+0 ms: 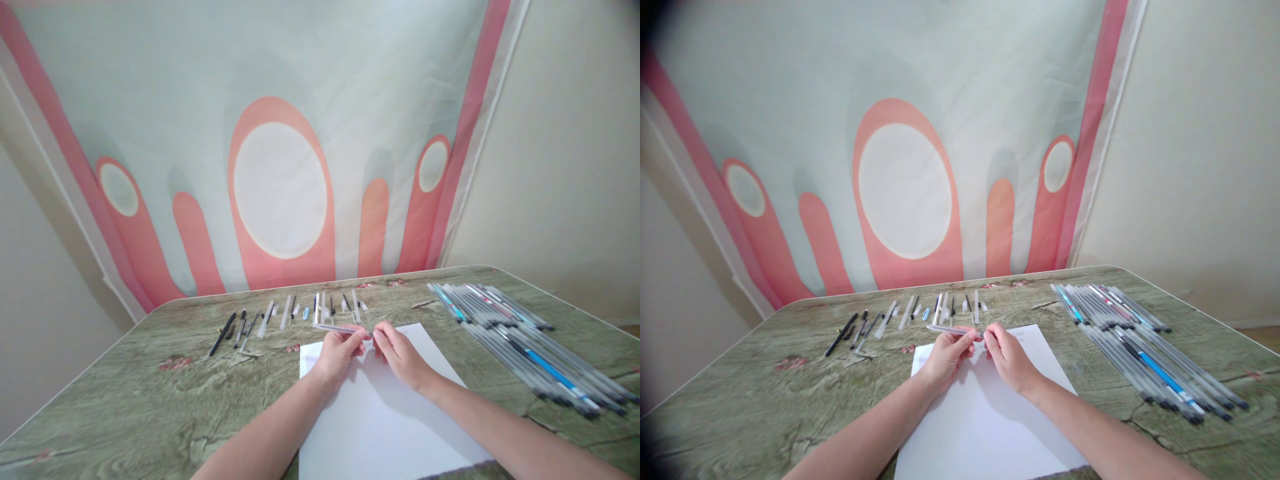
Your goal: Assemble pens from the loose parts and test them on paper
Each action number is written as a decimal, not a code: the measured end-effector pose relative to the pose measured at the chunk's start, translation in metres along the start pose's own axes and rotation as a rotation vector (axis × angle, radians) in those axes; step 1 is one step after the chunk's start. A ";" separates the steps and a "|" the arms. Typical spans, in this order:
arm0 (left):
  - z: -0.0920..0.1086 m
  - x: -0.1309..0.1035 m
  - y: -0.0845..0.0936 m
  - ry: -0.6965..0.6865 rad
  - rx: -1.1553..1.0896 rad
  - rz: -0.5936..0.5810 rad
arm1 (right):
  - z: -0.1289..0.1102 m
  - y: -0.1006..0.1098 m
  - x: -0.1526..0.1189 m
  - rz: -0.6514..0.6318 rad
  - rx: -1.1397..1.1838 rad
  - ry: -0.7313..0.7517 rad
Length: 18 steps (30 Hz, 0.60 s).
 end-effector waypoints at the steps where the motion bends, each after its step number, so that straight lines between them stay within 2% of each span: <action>1: 0.000 0.000 0.000 -0.004 0.004 0.000 | 0.000 0.000 0.000 0.001 -0.015 0.011; 4: -0.001 0.000 0.000 -0.010 0.016 -0.011 | 0.001 0.000 0.000 0.002 -0.026 0.014; 10: -0.002 0.000 0.001 0.008 0.008 -0.014 | 0.006 -0.002 0.001 -0.025 0.097 -0.064; 18: 0.002 -0.001 0.000 0.017 -0.038 0.005 | -0.002 0.001 0.000 0.014 -0.010 0.020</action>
Point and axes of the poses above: each hand's wrist, its own x-axis towards the middle knuckle, its own y-axis out of the back of the hand, z = x × y, the point moved 5 cm from there along x, towards the middle knuckle, and after that the axes turned 8 degrees about x, right-handed, at the moved point
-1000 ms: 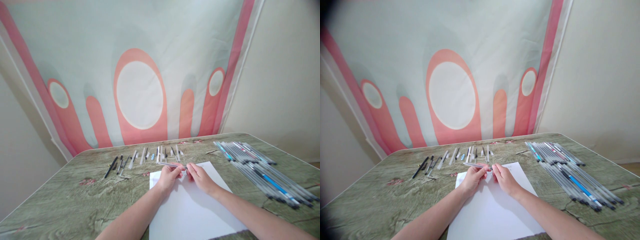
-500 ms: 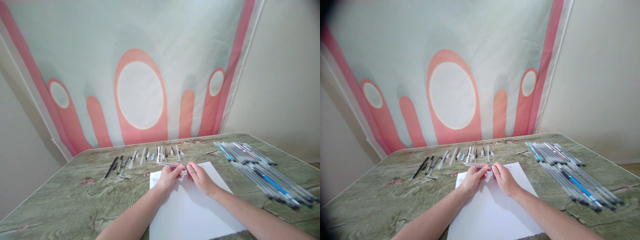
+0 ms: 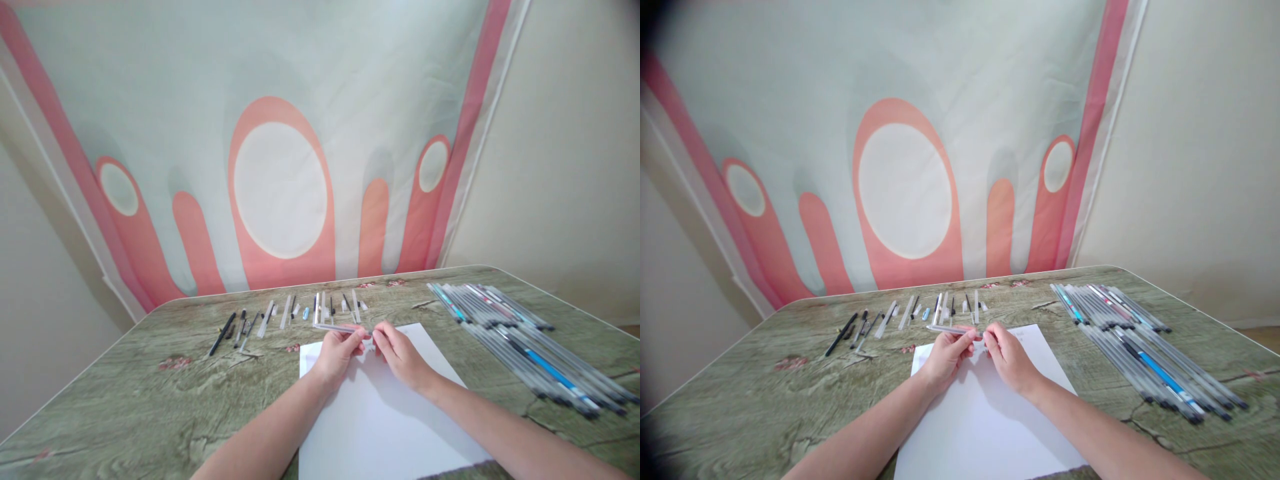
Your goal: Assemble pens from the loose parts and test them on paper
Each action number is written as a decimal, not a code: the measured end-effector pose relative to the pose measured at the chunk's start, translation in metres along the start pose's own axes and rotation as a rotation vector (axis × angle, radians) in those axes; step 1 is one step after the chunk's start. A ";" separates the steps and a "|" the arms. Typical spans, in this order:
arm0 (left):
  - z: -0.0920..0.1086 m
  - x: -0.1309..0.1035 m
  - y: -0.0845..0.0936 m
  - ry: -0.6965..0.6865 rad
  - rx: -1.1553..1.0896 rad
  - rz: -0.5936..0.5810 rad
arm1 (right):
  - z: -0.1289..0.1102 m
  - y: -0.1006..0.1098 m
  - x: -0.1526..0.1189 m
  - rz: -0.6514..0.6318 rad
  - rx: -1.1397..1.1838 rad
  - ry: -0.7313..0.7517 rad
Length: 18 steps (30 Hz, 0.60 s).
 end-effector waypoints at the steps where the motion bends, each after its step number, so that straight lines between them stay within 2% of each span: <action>1: 0.000 0.000 0.000 0.001 0.008 -0.003 | 0.000 0.000 0.000 0.003 -0.018 0.009; 5: -0.001 0.000 0.001 -0.001 0.026 -0.019 | 0.001 -0.001 0.000 -0.013 -0.038 0.009; 11: -0.002 0.000 0.000 -0.010 0.027 -0.032 | 0.010 -0.005 0.001 -0.062 0.095 -0.088; 18: -0.002 0.001 0.002 0.013 -0.011 0.008 | 0.003 0.000 0.000 -0.008 0.115 -0.058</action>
Point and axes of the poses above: each hand's wrist, its own x-axis towards the middle knuckle, its own y-axis out of the back of the hand, z = x × y, the point moved 5 cm from there along x, towards the middle knuckle, and after that the axes turned 8 degrees about x, right-handed, at the moved point
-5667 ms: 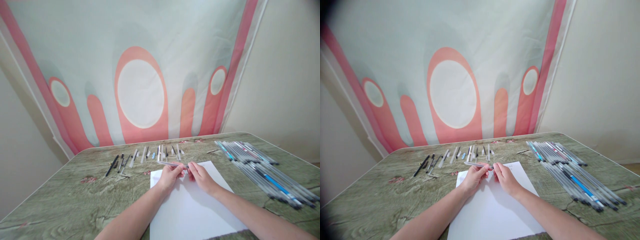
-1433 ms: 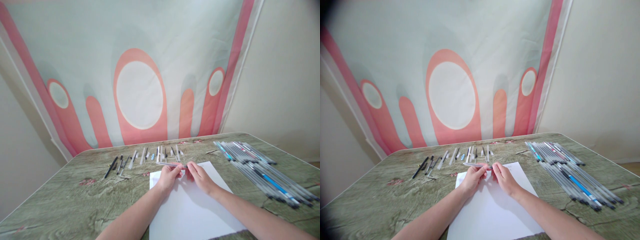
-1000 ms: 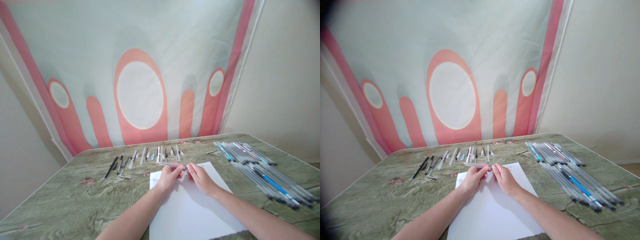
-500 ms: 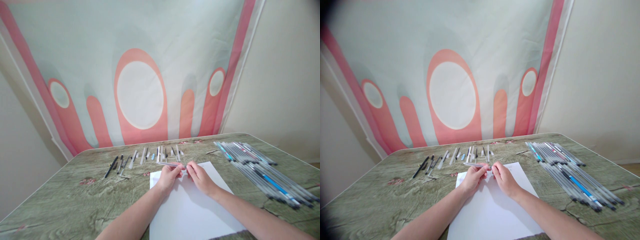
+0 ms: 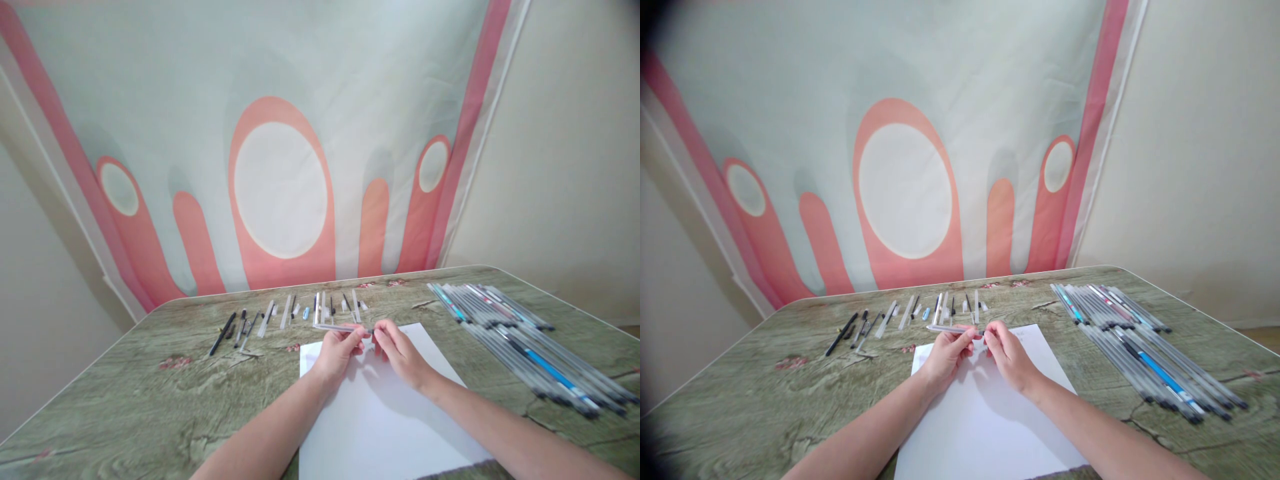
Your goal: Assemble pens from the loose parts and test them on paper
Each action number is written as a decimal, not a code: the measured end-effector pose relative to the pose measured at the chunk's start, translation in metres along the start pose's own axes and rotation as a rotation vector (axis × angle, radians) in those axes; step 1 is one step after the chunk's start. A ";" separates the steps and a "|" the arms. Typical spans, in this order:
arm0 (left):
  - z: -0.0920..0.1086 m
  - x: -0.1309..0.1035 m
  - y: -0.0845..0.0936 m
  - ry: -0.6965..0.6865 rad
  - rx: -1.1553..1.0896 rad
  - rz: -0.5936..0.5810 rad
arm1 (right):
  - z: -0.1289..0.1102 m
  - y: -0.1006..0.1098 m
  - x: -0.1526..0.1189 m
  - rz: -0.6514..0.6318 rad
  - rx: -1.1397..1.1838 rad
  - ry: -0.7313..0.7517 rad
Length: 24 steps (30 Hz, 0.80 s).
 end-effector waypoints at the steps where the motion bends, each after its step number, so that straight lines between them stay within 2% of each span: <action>1: 0.000 0.000 0.000 0.001 -0.002 -0.001 | -0.001 0.000 0.000 0.002 -0.010 0.010; 9: 0.000 -0.001 -0.003 -0.024 0.023 -0.032 | -0.002 0.000 0.000 0.017 -0.161 0.070; 15: 0.000 -0.001 -0.002 -0.028 0.033 -0.038 | 0.000 -0.001 0.000 -0.025 -0.066 -0.001; 24: -0.004 0.002 0.000 -0.024 0.019 -0.030 | -0.001 0.000 -0.001 0.000 -0.109 0.041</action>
Point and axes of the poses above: each hand's wrist, its own x-axis towards the middle knuckle, its own y-axis out of the back of the hand, z = x × y, the point moved 5 cm from there along x, towards the middle knuckle, and after that the axes turned 8 degrees about x, right-handed, at the moved point
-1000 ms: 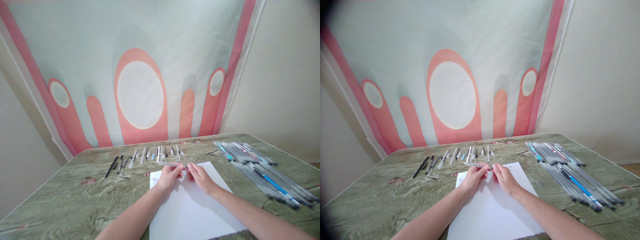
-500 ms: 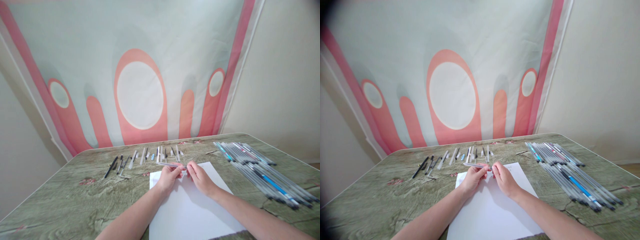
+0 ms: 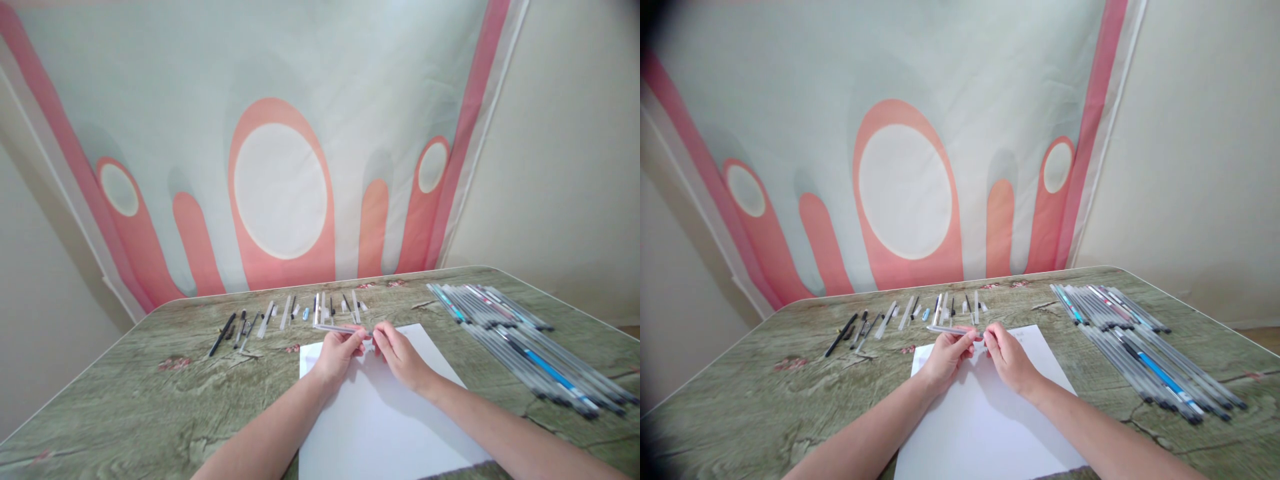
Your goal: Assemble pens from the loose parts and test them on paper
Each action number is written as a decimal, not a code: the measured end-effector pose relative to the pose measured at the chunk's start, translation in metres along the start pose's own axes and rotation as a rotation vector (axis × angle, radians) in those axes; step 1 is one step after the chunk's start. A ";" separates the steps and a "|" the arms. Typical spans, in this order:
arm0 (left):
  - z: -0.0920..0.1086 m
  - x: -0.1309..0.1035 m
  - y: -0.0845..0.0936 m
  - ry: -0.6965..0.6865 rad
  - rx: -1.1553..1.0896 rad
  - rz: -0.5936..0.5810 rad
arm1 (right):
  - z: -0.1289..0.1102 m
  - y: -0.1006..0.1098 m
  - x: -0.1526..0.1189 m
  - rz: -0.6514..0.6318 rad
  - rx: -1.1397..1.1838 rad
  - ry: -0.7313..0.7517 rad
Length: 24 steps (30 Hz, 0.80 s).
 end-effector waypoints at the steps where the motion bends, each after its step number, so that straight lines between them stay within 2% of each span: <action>1: 0.000 0.000 0.000 -0.005 0.006 0.002 | 0.001 0.000 0.000 0.002 -0.012 0.008; 7: 0.000 -0.001 -0.001 -0.012 0.005 -0.013 | 0.006 -0.002 0.001 -0.032 0.011 -0.014; 12: 0.001 -0.001 -0.001 -0.002 0.003 -0.006 | 0.003 0.000 0.000 -0.008 0.054 -0.029; 24: 0.003 -0.001 -0.001 -0.001 0.022 0.016 | 0.001 0.000 0.001 0.004 -0.129 0.048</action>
Point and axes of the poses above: each hand's wrist, its own x-axis towards the middle knuckle, its own y-axis out of the back of the hand, z = x × y, the point moved 5 cm from there along x, towards the middle knuckle, and after that the axes turned 8 degrees about x, right-handed, at the moved point
